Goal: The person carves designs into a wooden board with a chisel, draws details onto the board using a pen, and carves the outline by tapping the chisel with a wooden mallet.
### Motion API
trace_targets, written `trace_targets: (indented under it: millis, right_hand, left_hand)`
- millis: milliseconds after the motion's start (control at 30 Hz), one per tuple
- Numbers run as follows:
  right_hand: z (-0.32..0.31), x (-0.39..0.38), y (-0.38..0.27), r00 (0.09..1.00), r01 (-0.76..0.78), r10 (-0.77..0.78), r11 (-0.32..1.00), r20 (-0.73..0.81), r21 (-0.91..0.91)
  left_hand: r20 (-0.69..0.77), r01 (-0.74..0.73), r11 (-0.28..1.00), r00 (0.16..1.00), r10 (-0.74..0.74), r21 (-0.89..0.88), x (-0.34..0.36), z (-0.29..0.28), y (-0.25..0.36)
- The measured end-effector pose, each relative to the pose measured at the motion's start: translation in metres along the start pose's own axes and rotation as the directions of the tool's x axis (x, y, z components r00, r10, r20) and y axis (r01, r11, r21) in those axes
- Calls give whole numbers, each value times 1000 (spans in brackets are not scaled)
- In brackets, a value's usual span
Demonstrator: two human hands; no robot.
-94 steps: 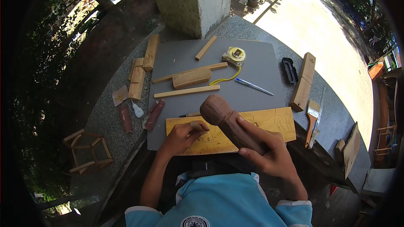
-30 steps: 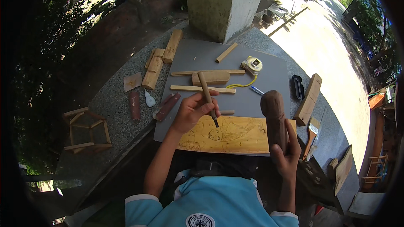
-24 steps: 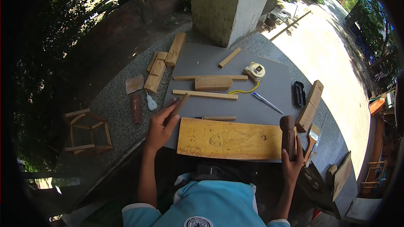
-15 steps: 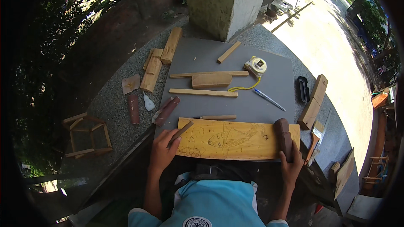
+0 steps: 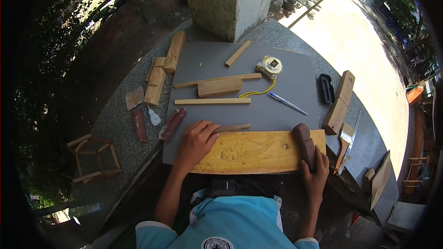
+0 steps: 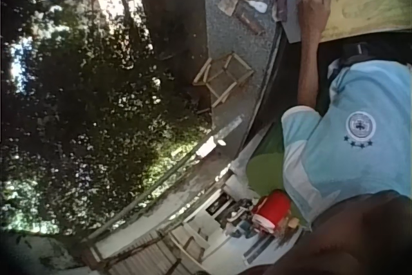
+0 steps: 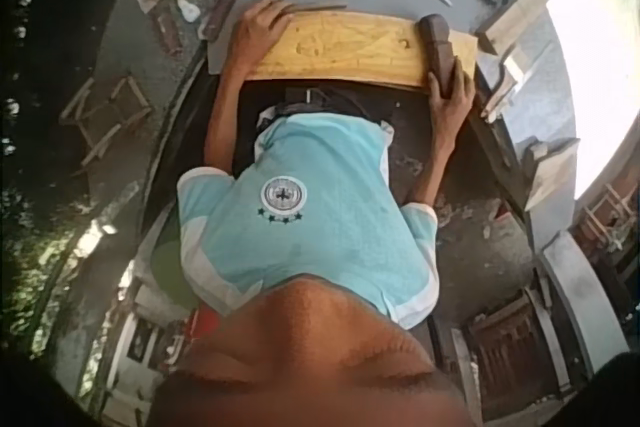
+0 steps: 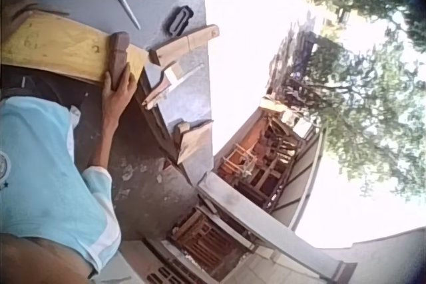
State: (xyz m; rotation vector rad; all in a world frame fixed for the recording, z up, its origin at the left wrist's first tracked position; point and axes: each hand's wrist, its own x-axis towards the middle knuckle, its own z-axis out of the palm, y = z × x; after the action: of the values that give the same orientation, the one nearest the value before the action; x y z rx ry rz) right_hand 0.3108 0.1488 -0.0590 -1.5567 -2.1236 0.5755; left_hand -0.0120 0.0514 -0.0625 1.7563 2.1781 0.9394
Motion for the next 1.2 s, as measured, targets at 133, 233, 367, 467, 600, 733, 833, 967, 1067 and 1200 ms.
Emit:
trace_targets:
  millis: [133,233,367,467,600,733,833,967,1067,1200]
  right_hand:
    - [1,1,1,1000,15,-16,999,-9,-29]
    - [1,2,0,1000,16,-17,999,-12,-50]
    - [0,3,-2,1000,19,-19,998,-1,-55]
    - [2,3,0,1000,15,-15,998,4,-54]
    - [0,5,-2,999,24,-22,997,24,-74]
    - [-1,6,-3,999,13,-10,997,37,-73]
    - [-5,7,-7,997,0,7,996,72,-93]
    - [-14,8,-39,976,198,-218,866,10,-460]
    - [12,26,-83,931,214,-313,885,189,413]
    - [102,89,-142,788,90,-547,555,282,827]
  left_hand:
    - [102,184,896,982,-156,-405,0,-1,7]
    - [185,305,519,945,-271,-799,-2,2,9]
    - [162,245,382,958,-237,-891,-5,15,4]
    - [193,271,306,946,-261,-913,-8,24,2]
    - [208,285,215,924,-321,-934,-6,28,8]
    - [186,278,379,947,-263,-883,-5,28,1]
    - [252,316,437,947,-199,-842,-4,20,0]
    - [297,344,412,938,-176,-844,-2,13,2]
    - [354,366,468,928,-116,-804,8,13,1]
    - [263,130,786,964,42,-604,22,25,-3]
